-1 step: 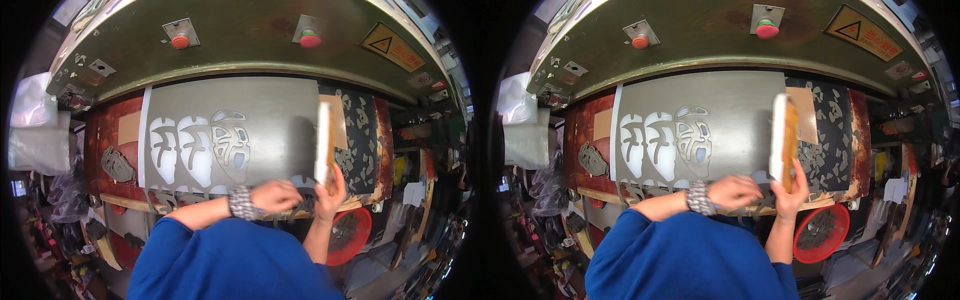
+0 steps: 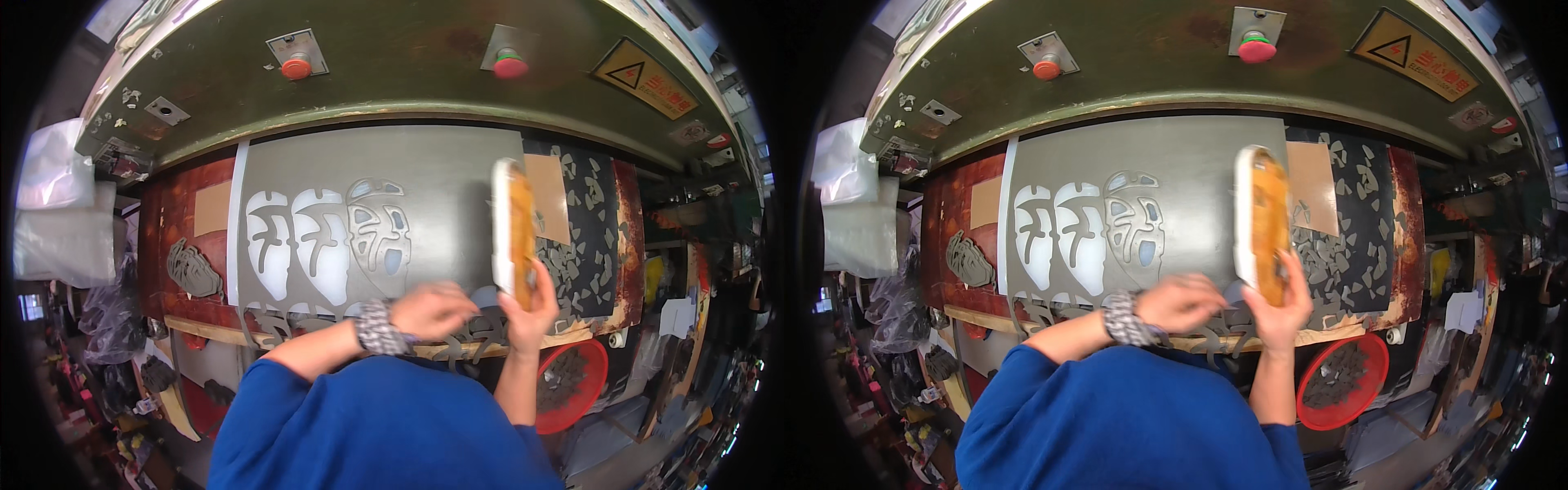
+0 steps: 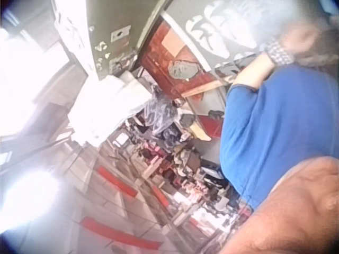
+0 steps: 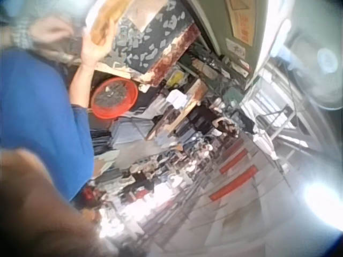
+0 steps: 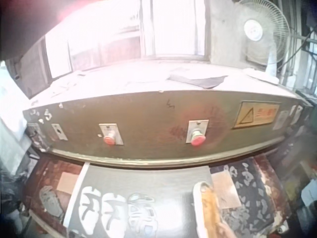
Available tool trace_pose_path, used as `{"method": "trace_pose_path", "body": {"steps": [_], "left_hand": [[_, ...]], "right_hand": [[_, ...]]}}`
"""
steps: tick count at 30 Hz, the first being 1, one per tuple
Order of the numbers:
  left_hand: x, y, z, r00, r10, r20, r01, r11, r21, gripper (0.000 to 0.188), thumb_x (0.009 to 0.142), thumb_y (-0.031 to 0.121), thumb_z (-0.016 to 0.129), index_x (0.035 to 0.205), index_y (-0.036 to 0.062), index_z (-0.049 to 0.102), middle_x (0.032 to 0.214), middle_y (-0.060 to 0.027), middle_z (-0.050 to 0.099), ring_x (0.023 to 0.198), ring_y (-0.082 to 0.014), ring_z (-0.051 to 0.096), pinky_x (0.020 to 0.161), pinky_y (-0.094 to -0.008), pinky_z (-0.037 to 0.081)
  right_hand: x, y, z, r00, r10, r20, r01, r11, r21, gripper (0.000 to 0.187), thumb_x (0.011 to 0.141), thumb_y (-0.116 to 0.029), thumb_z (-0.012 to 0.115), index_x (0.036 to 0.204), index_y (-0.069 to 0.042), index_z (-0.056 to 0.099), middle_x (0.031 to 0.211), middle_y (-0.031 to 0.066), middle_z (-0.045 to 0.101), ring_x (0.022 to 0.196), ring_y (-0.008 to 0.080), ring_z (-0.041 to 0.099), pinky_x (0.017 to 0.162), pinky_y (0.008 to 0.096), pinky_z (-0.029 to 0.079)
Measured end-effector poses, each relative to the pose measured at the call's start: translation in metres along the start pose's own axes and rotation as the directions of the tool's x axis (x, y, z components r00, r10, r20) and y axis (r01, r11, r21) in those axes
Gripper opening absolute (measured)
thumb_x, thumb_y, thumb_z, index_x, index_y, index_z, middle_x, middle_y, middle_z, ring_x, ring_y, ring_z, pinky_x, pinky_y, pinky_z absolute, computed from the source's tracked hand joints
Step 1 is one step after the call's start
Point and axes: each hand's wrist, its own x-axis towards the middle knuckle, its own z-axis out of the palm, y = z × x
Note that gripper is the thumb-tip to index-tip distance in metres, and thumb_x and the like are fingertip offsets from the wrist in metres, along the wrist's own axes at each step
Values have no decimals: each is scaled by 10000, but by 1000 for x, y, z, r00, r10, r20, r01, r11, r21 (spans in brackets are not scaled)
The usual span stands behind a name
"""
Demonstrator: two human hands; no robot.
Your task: The person repeatedly picks up gray plastic cutouts from a workbench and places them into a rectangular frame on a machine. They also handle a yellow mask-shaped object and a gray sheet, moving them aside or back into the frame. The person continues to arrange and reposition the cutouts within the frame throughout the clip.
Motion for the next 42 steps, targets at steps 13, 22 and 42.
{"method": "trace_pose_path", "body": {"steps": [13,22,42], "left_hand": [[-217,-32,-176,414,77,-907,817,409,407,410,859,52,588,1252,-14,492,1057,-195,542,982,-326,513,863,-400,425],[-184,-97,-224,237,-66,-969,737,662,135,273,970,118,484,1226,23,470,705,-17,445,617,-115,405,576,-262,370],[-143,-128,-289,331,-97,-938,894,349,280,365,961,305,514,1164,4,560,1011,-266,644,907,-414,625,782,-436,494]], "right_hand": [[98,42,110,896,-208,393,430,626,-650,1147,548,-272,892,1456,-33,232,1395,321,254,1260,487,310,1053,506,307],[231,-13,122,820,-556,-136,346,671,-656,730,950,-319,479,1460,63,124,1472,302,215,1386,399,218,1128,471,182],[184,69,69,814,-122,-568,-320,722,-614,446,848,-315,683,1110,38,605,995,180,665,913,288,637,795,406,493]]}}
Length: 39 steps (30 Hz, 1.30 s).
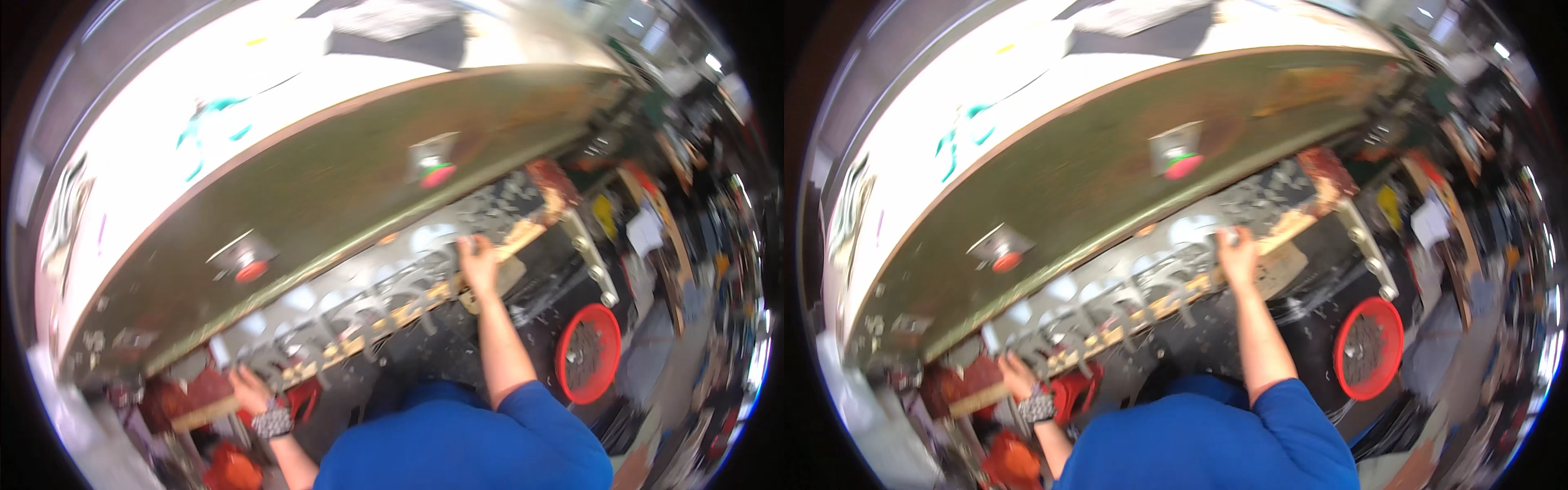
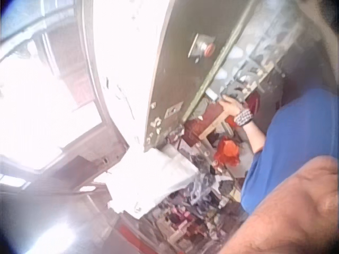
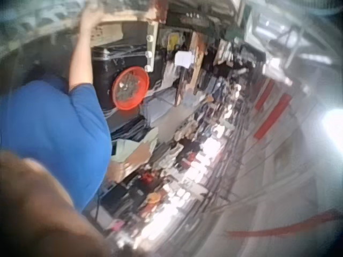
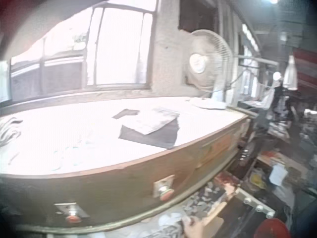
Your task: The person repeatedly picks up gray plastic cutouts from a workbench and places them into a rectangular frame on a machine. They also handle a yellow mask-shaped object and a gray sheet, moving them aside or back into the frame. The person continues to arrange and reposition the cutouts within the frame throughout the clip.
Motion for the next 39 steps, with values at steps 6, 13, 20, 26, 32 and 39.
{"method": "trace_pose_path", "body": {"steps": [6,13,20,26,32,39], "left_hand": [[11,-37,12,997,56,57,-40,967,-251,276,991,243,471,1011,-29,514,765,-236,582,614,-329,535,597,-399,470],[1,-74,23,993,98,72,-81,975,-205,372,991,290,473,1061,-55,592,839,-231,657,730,-314,595,704,-373,487],[-60,-92,-36,1000,-9,16,11,990,-140,369,983,289,497,1002,-54,632,826,-212,663,728,-296,603,692,-372,488],[-65,-44,-75,996,-92,-2,92,995,37,308,939,294,564,845,2,582,669,-160,578,596,-290,534,593,-402,452],[14,128,-40,999,46,-13,-48,936,-350,186,890,94,593,1058,17,604,837,-40,604,725,-118,545,648,-255,461],[-61,326,57,684,545,485,-12,674,-739,306,964,334,485,956,43,579,688,-72,605,650,-157,587,588,-297,445]], "right_hand": [[-13,9,-7,991,31,132,-50,988,144,301,914,-323,560,826,-43,626,737,186,623,700,357,620,657,436,469],[-46,21,-69,946,-304,-116,303,953,-29,133,813,-160,659,867,-43,690,722,114,639,767,298,610,721,394,490],[-93,-17,4,661,-660,358,617,749,242,887,692,-281,789,1436,-119,335,1319,329,355,1256,494,301,1037,522,351],[-111,-28,-9,728,-618,296,563,786,256,679,601,-98,819,1202,-51,507,1268,262,403,1170,444,410,982,470,372],[-65,-53,-55,734,-121,669,-448,654,610,672,731,49,742,1260,-52,341,1218,167,534,1109,214,558,936,316,475],[-52,-49,-59,707,-192,681,-545,466,697,592,807,75,662,1276,-62,327,1180,190,568,1058,213,587,916,313,478]]}}
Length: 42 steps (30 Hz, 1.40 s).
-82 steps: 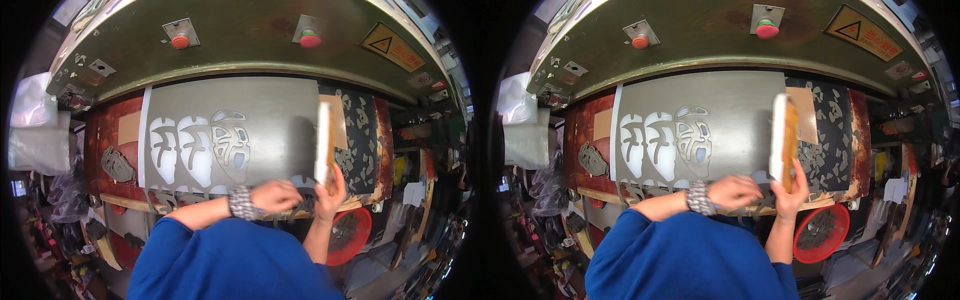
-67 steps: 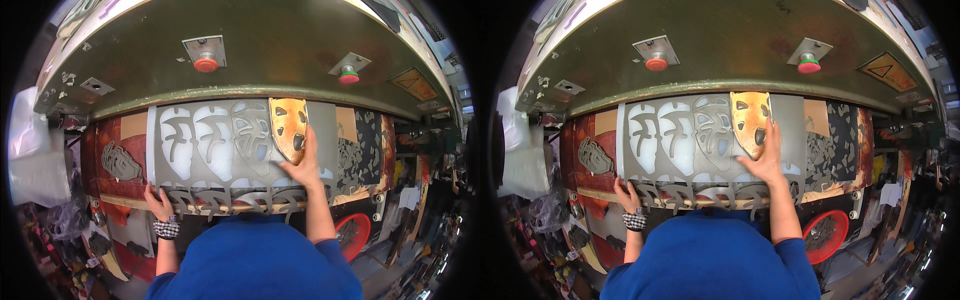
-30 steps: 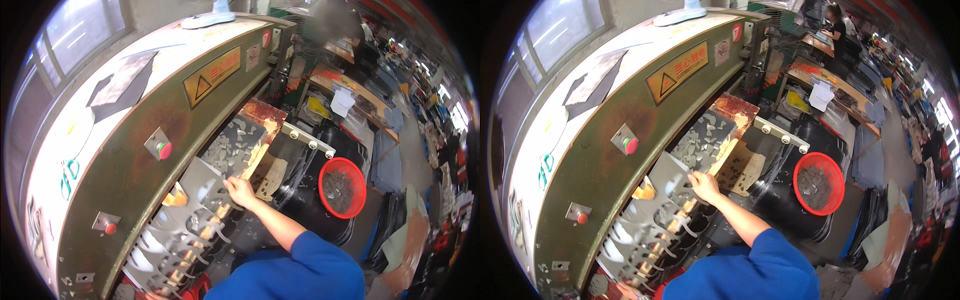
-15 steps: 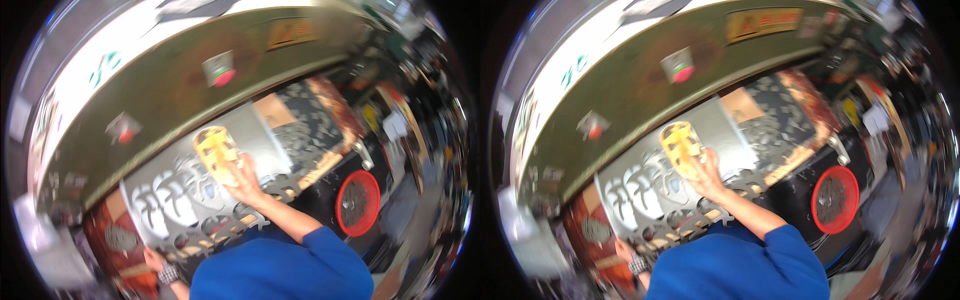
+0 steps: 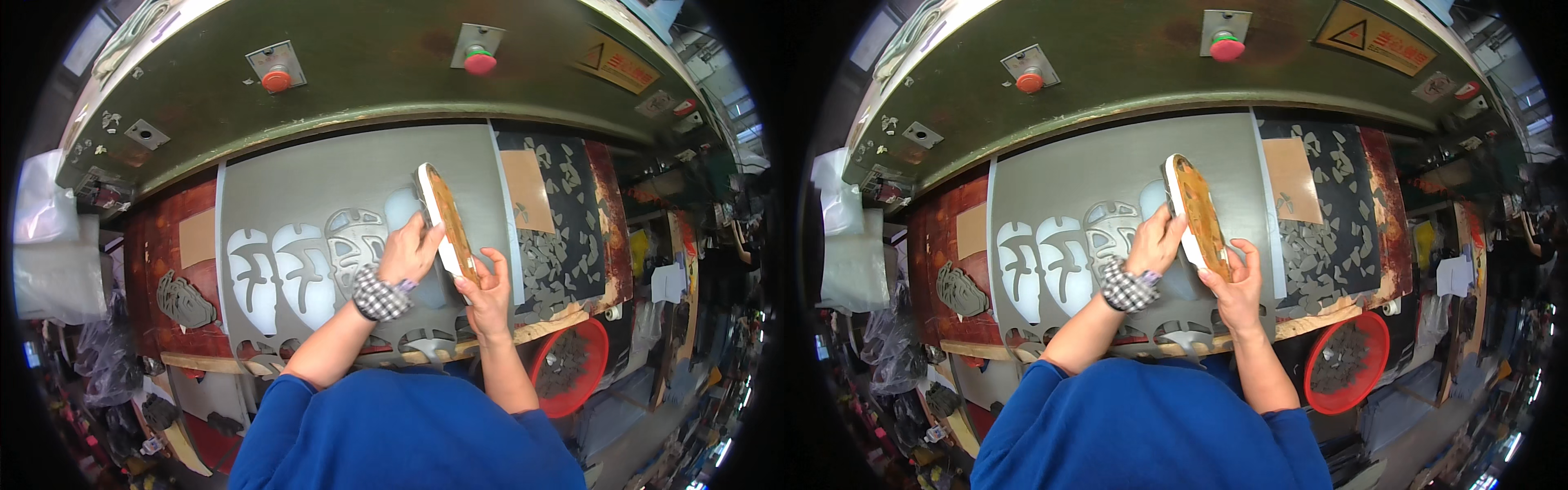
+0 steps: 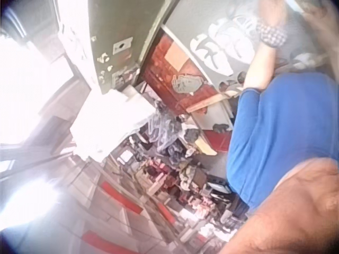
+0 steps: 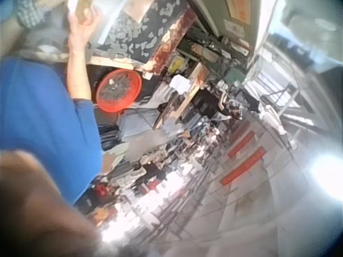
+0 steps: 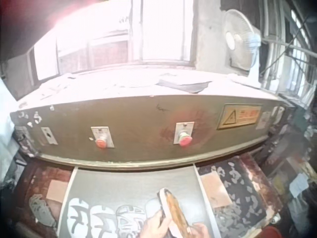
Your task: The person repeatedly picks up gray plastic cutouts from a workbench and places them into a rectangular frame on a machine. They also handle a yellow mask-shaped object and a gray sheet, moving them aside or back into the frame. The person continues to arrange and reposition the cutouts within the frame throughout the clip.
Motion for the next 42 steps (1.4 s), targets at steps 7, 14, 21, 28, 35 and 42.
{"method": "trace_pose_path", "body": {"steps": [7,14,21,28,35,42], "left_hand": [[-16,23,-65,971,-222,-83,199,954,-224,305,999,320,466,895,43,540,601,-8,499,483,-108,529,397,-238,421],[-66,6,-138,977,-185,-105,110,862,-495,283,1031,289,383,1029,33,504,601,-59,519,408,-129,485,353,-232,382],[-70,-42,-113,853,-516,-79,522,844,121,260,944,201,569,987,-53,536,600,-100,617,450,-160,605,403,-285,481],[-73,-37,-117,859,-497,-119,506,861,55,299,921,151,603,1133,-35,501,599,-95,638,457,-144,611,418,-264,480],[-63,-40,-119,872,-474,-125,481,876,37,349,925,128,595,1223,-11,478,565,-28,563,447,-97,550,405,-247,435],[-56,-45,-124,916,-379,-132,377,925,-38,417,925,133,592,1300,69,422,509,43,488,455,-38,435,440,-199,331]], "right_hand": [[0,-17,-42,982,-26,-189,110,887,448,273,876,-10,616,1109,-21,474,1088,168,596,1022,253,605,1000,419,460],[-23,-25,-62,943,-236,-234,229,972,-56,367,816,27,674,1089,-64,447,1130,173,575,969,187,586,865,296,480],[-12,-31,-61,919,-311,-243,340,936,89,328,845,20,644,1074,-86,435,1096,167,589,1012,216,588,947,369,475],[0,-40,-92,851,-362,-380,453,873,183,178,906,-103,615,997,-19,486,1077,151,582,1028,276,594,1036,512,417],[-10,-72,-112,878,-272,-394,471,641,606,597,936,-280,557,1432,-52,314,1469,220,288,1315,524,238,1128,601,223],[-6,-64,-125,878,118,-463,431,223,874,628,903,-303,597,1423,-62,339,1464,264,191,1327,511,120,1106,602,267]]}}
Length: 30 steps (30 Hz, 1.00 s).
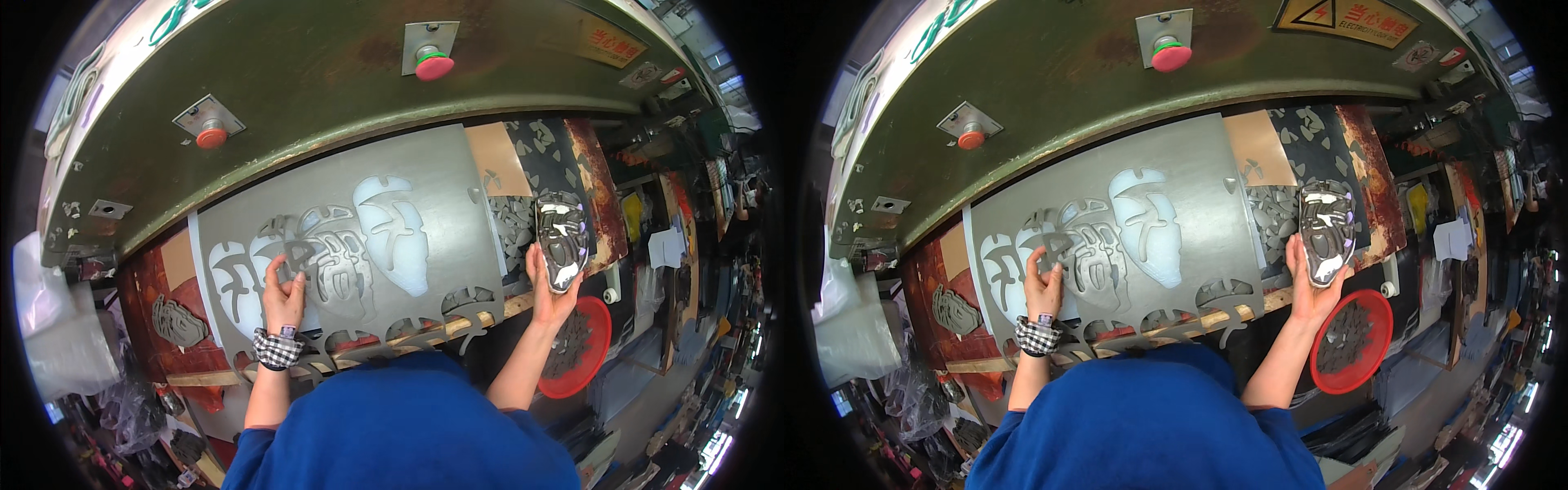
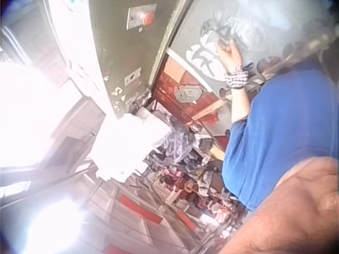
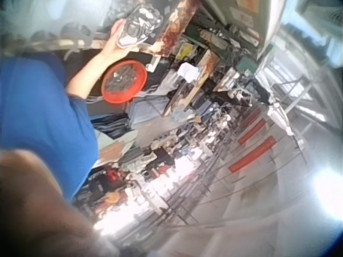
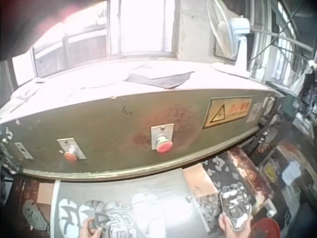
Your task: The person repeatedly picks up gray plastic cutouts from a workbench and places them into a rectangular frame on a machine. They also handle a yellow mask-shaped object and a gray sheet, moving them aside or back into the frame. The person continues to arrange and reposition the cutouts within the frame throughout the clip.
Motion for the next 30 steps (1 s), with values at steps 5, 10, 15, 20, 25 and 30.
{"method": "trace_pose_path", "body": {"steps": [5,10,15,20,25,30], "left_hand": [[10,46,31,739,629,-241,-609,777,161,328,890,30,566,1209,-13,507,668,-16,572,615,-60,530,578,-207,438],[64,105,197,672,615,412,-739,515,435,545,811,189,670,1281,-13,483,1338,-240,458,1266,-378,424,1107,-489,269],[19,90,228,99,555,826,-885,429,-182,303,816,118,594,1107,37,621,1073,-122,634,1069,-257,587,1053,-446,369],[0,62,119,357,724,591,-842,523,-132,330,731,3,589,1055,27,643,990,-140,667,976,-278,641,914,-419,509],[0,20,-18,768,631,110,-611,672,418,280,796,-45,531,1062,-34,620,940,-156,659,879,-301,646,831,-394,507],[-28,-44,-99,708,553,-440,-122,709,695,343,863,-2,549,1204,-29,523,1057,-175,543,908,-285,534,805,-380,454]], "right_hand": [[-13,18,-16,934,-160,319,344,641,-686,592,981,-276,473,1447,-1,232,1433,240,339,1282,482,360,1109,558,296],[-19,44,-10,824,-9,567,518,416,-747,507,935,-161,568,1336,99,400,1306,205,505,1190,322,521,1081,482,348],[-19,65,1,823,122,555,547,95,-832,463,819,-7,672,1240,77,499,1279,188,522,1145,221,544,997,328,408],[6,101,-14,724,295,624,662,-553,-506,592,668,-20,806,1179,-3,508,1335,202,447,1204,302,484,1008,397,396],[15,120,-26,588,402,702,715,-665,-218,773,581,-63,848,1250,18,470,1315,275,431,1208,453,419,1017,480,358],[37,119,-25,601,389,698,747,-583,-319,822,664,-180,808,1341,53,404,1319,274,442,1223,437,435,1039,467,353]]}}
